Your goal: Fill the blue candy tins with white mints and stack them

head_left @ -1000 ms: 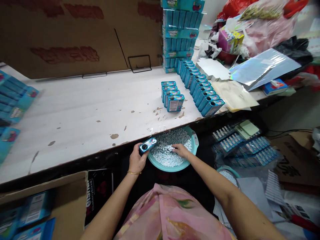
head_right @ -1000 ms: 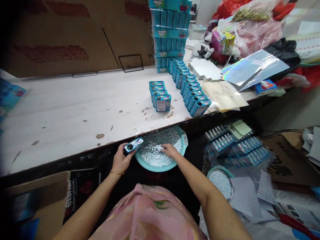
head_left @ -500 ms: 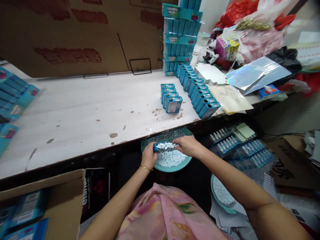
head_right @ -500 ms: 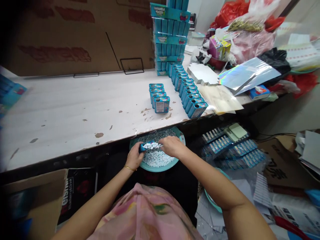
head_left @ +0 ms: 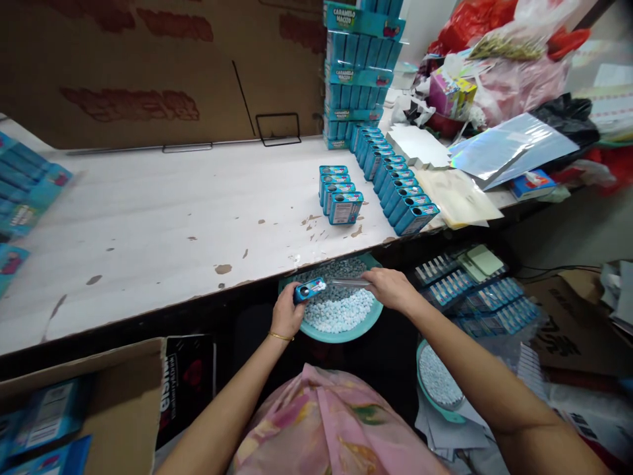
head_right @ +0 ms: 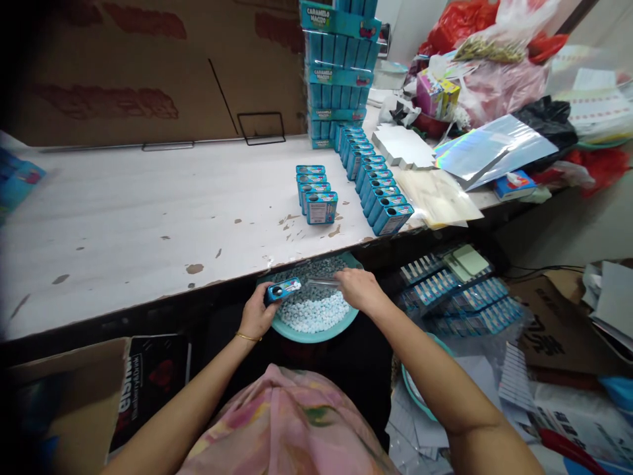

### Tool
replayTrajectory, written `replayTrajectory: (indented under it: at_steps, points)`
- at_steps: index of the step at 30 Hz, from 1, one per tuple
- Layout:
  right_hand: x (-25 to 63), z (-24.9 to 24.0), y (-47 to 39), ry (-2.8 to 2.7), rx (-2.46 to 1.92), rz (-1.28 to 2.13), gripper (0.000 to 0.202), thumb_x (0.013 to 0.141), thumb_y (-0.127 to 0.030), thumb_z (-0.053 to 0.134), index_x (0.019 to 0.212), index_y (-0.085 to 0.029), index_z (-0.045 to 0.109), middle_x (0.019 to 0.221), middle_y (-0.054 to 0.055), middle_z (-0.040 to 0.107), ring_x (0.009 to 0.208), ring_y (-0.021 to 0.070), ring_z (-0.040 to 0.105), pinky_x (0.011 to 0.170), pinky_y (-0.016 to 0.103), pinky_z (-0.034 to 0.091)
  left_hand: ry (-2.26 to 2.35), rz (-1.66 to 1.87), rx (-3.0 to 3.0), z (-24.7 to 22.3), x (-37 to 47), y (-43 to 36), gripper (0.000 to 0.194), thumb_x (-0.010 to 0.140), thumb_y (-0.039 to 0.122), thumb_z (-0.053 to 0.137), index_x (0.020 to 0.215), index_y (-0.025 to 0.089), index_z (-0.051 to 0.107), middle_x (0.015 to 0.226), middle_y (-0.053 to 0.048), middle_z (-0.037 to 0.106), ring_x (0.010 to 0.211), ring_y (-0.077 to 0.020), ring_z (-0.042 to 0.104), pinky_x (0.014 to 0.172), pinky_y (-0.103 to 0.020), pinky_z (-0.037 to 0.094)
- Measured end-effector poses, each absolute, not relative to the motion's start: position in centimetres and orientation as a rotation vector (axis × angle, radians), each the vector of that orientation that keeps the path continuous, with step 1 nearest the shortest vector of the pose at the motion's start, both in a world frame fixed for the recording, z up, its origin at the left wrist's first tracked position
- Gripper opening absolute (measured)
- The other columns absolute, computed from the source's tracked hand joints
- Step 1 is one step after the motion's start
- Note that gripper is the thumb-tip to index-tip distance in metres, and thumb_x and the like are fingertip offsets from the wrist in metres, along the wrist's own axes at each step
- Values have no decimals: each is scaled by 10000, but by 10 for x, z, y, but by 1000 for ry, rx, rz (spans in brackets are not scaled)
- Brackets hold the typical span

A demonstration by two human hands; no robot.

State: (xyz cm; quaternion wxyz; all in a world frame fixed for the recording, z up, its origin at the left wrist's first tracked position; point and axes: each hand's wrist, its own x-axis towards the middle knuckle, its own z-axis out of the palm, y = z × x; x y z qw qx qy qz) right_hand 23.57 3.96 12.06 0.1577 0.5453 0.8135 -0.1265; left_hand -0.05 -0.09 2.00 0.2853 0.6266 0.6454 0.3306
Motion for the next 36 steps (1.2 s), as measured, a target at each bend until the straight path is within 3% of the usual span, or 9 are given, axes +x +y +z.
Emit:
replayTrajectory:
  at_steps: [4, 10, 15, 21, 24, 30, 36]
  points:
    - [234, 45, 42, 2122, 1707, -684, 262, 771, -193, 444, 982, -187, 600, 1008, 120, 604, 945, 246, 545, 758, 336, 395, 1777, 918, 1636, 26, -14, -3, 319, 673, 245, 518, 982, 182, 475, 931, -54, 576, 851, -187, 549, 769, -320, 429]
    - [172, -32, 42, 2180, 1761, -1016, 291, 786, -227, 443, 1027, -186, 602, 996, 70, 631, 926, 196, 564, 764, 269, 406, 1841, 974, 1545, 31, -28, -8, 332, 678, 328, 541, 976, 196, 477, 890, -27, 582, 795, -166, 555, 738, -293, 435]
    - [194, -25, 47, 2247, 1741, -1261, 282, 751, -211, 496, 996, -149, 620, 948, 32, 653, 866, 167, 584, 752, 243, 425, 1866, 1005, 1476, 30, -34, -10, 361, 664, 363, 560, 970, 191, 476, 873, -27, 578, 782, -168, 549, 740, -301, 434]
    - [238, 46, 42, 2446, 1739, -1538, 320, 721, -208, 523, 1025, -152, 606, 1009, 49, 636, 925, 186, 569, 811, 292, 415, 1844, 991, 1491, 28, -23, -7, 337, 670, 319, 549, 974, 193, 474, 880, -31, 578, 790, -174, 549, 751, -317, 431]
    - [235, 88, 40, 2602, 1636, -1300, 304, 753, -249, 495, 1031, -182, 599, 997, 36, 638, 914, 172, 568, 795, 269, 411, 1778, 941, 1590, 28, -8, -5, 318, 669, 247, 530, 977, 191, 475, 902, -41, 574, 837, -183, 545, 775, -328, 427]
    - [201, 141, 31, 2555, 1429, -475, 237, 786, -281, 436, 929, -200, 607, 922, 62, 626, 864, 195, 564, 736, 285, 395, 1713, 888, 1720, 26, 12, -5, 332, 658, 165, 486, 990, 167, 483, 956, -71, 565, 908, -204, 526, 816, -342, 414]
    - [173, 159, 16, 2590, 1298, -139, 266, 824, -157, 317, 871, -161, 578, 850, 102, 576, 808, 196, 531, 697, 297, 361, 1689, 891, 1776, 20, 13, -6, 346, 649, 132, 464, 993, 169, 485, 965, -74, 563, 920, -206, 518, 830, -349, 406]
